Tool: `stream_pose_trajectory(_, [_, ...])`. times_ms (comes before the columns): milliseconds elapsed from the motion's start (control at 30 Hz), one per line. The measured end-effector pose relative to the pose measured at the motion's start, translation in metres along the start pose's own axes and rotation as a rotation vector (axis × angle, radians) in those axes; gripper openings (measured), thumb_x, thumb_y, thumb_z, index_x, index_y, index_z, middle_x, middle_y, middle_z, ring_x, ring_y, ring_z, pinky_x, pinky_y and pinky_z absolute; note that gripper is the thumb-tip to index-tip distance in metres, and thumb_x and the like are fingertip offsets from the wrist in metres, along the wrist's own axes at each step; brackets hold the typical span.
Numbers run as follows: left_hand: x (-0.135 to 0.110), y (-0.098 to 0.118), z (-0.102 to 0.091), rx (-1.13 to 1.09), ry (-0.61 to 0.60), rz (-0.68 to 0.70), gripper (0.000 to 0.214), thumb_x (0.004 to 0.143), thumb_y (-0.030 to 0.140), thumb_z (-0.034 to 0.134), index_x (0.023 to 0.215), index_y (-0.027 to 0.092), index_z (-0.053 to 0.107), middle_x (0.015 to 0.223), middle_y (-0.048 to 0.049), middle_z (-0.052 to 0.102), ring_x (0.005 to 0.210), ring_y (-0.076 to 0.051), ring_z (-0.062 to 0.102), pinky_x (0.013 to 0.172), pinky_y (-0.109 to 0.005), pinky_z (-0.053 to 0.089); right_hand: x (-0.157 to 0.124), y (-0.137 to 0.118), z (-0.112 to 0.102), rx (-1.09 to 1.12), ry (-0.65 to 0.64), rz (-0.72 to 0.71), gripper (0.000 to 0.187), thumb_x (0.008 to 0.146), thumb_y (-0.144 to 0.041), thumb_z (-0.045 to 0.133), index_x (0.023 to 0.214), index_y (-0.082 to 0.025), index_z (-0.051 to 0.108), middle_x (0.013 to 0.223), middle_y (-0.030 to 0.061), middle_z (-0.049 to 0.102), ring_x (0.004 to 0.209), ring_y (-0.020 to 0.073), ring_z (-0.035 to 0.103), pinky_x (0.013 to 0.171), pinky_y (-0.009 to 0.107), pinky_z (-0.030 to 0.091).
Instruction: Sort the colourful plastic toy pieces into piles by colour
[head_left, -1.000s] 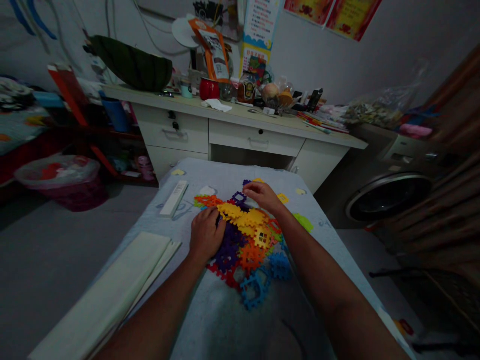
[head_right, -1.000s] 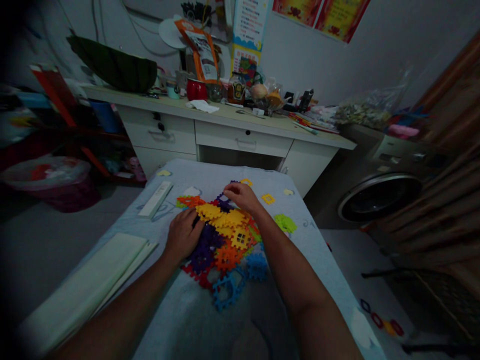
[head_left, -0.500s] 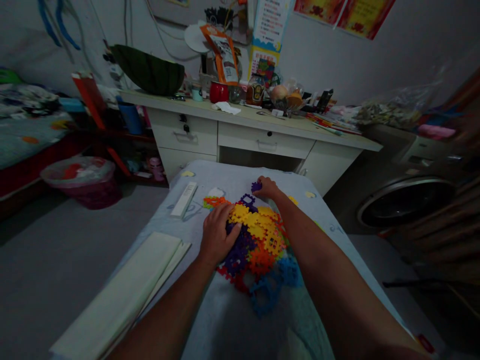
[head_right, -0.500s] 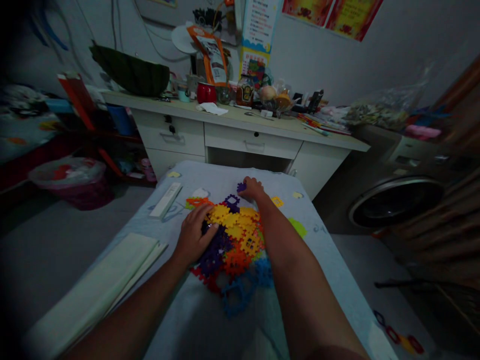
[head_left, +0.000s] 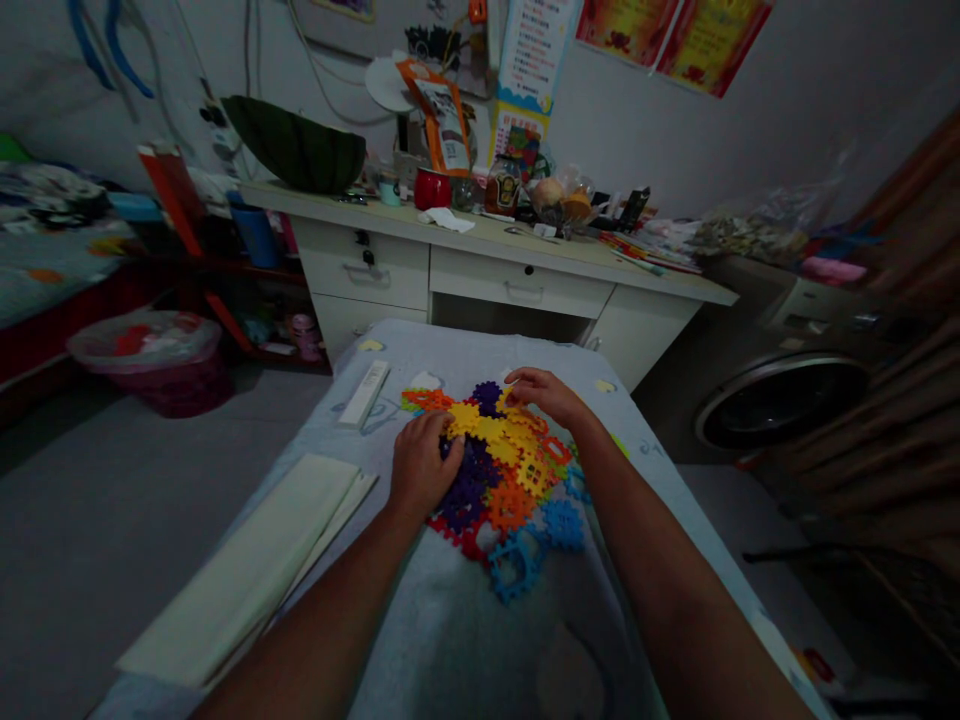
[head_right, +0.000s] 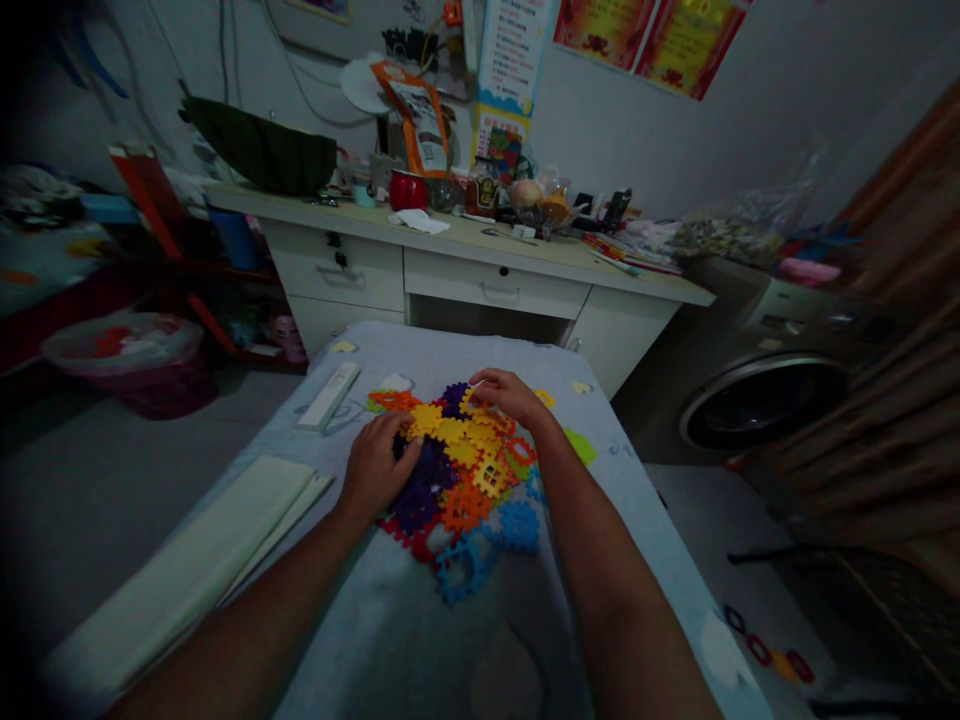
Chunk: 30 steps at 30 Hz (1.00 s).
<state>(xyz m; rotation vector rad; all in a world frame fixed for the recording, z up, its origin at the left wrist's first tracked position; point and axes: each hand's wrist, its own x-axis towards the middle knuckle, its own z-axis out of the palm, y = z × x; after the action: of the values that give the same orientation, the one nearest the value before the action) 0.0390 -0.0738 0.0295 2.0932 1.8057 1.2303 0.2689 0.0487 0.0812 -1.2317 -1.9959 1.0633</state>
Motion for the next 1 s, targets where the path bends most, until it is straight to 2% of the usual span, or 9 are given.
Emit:
stream_pose_trajectory(67, [0.0, -0.001, -0.001, 0.02, 0.012, -0.011, 0.023, 0.087, 0.029, 0.052, 0.108, 0.021, 0.058, 0.115, -0.0091, 0.064, 0.11, -0.029, 0.057, 0.097, -0.044, 0.044, 0.002, 0.005, -0.006, -0.189, 0.192, 0.042, 0.022, 0.083, -0.029, 0.054, 0.098, -0.017, 0.065, 0.098, 0.0072, 0.07, 0.094, 0.0199, 0.064, 0.087, 0.035, 0.05])
stream_pose_trajectory(167, [0.0, -0.004, -0.002, 0.059, 0.016, -0.018, 0.026, 0.087, 0.028, 0.052, 0.11, 0.02, 0.058, 0.115, -0.0097, 0.064, 0.11, -0.029, 0.057, 0.097, -0.044, 0.043, 0.001, 0.023, -0.017, -0.578, 0.487, 0.299, 0.032, 0.081, -0.023, 0.056, 0.112, -0.017, 0.064, 0.123, 0.0156, 0.062, 0.117, 0.0297, 0.056, 0.099, 0.047, 0.044])
stream_pose_trajectory(267, [0.001, -0.006, 0.0, 0.084, -0.004, -0.032, 0.033, 0.087, 0.032, 0.053, 0.117, 0.018, 0.057, 0.119, -0.0112, 0.063, 0.112, -0.03, 0.057, 0.099, -0.045, 0.043, -0.007, 0.045, -0.024, -0.747, 0.473, 0.554, 0.052, 0.079, -0.021, 0.06, 0.131, -0.017, 0.056, 0.13, 0.0218, 0.055, 0.121, 0.0373, 0.053, 0.096, 0.056, 0.044])
stream_pose_trajectory(333, [0.001, -0.008, 0.002, 0.084, -0.027, -0.034, 0.041, 0.086, 0.035, 0.055, 0.124, 0.018, 0.055, 0.124, -0.0123, 0.061, 0.115, -0.031, 0.056, 0.1, -0.046, 0.044, -0.013, 0.053, -0.025, -0.777, 0.388, 0.593, 0.049, 0.08, -0.02, 0.059, 0.129, -0.016, 0.058, 0.127, 0.0223, 0.057, 0.118, 0.037, 0.055, 0.094, 0.054, 0.046])
stream_pose_trajectory(467, [0.001, -0.009, 0.005, 0.073, -0.054, -0.021, 0.048, 0.086, 0.039, 0.056, 0.13, 0.019, 0.051, 0.129, -0.0132, 0.058, 0.12, -0.031, 0.055, 0.102, -0.046, 0.044, -0.014, 0.041, -0.019, -0.741, 0.305, 0.452, 0.042, 0.076, -0.02, 0.067, 0.118, -0.016, 0.065, 0.12, 0.017, 0.061, 0.108, 0.0283, 0.061, 0.094, 0.041, 0.048])
stream_pose_trajectory(600, [0.001, -0.009, 0.004, 0.043, -0.057, -0.047, 0.048, 0.087, 0.038, 0.054, 0.131, 0.019, 0.051, 0.131, -0.0129, 0.058, 0.121, -0.03, 0.055, 0.102, -0.047, 0.044, -0.012, 0.008, 0.007, -0.371, 0.13, 0.194, 0.043, 0.082, -0.032, 0.067, 0.122, -0.016, 0.062, 0.114, 0.0102, 0.066, 0.093, 0.0196, 0.065, 0.086, 0.033, 0.051])
stream_pose_trajectory(667, [0.001, -0.01, 0.004, 0.027, -0.044, -0.065, 0.046, 0.088, 0.036, 0.052, 0.131, 0.017, 0.051, 0.13, -0.0138, 0.059, 0.12, -0.03, 0.055, 0.103, -0.046, 0.044, -0.015, -0.007, 0.026, -0.261, 0.035, 0.089, 0.047, 0.084, -0.039, 0.065, 0.125, -0.017, 0.06, 0.117, 0.0101, 0.066, 0.099, 0.0204, 0.065, 0.09, 0.036, 0.05])
stream_pose_trajectory(833, [0.004, -0.015, 0.005, -0.008, 0.02, -0.083, 0.042, 0.09, 0.029, 0.047, 0.129, 0.017, 0.052, 0.128, -0.0142, 0.058, 0.123, -0.029, 0.052, 0.106, -0.048, 0.041, -0.041, -0.033, 0.066, -0.429, -0.065, -0.134, 0.061, 0.079, -0.041, 0.071, 0.133, -0.018, 0.055, 0.135, 0.0137, 0.056, 0.124, 0.0265, 0.053, 0.108, 0.044, 0.039])
stream_pose_trajectory(1000, [0.006, -0.018, 0.006, -0.064, 0.074, -0.119, 0.04, 0.092, 0.03, 0.043, 0.129, 0.018, 0.05, 0.128, -0.0137, 0.056, 0.125, -0.028, 0.05, 0.109, -0.046, 0.039, -0.082, -0.047, 0.08, -0.528, -0.081, -0.219, 0.073, 0.078, -0.038, 0.07, 0.143, -0.017, 0.044, 0.144, 0.0161, 0.049, 0.131, 0.0297, 0.047, 0.112, 0.046, 0.035])
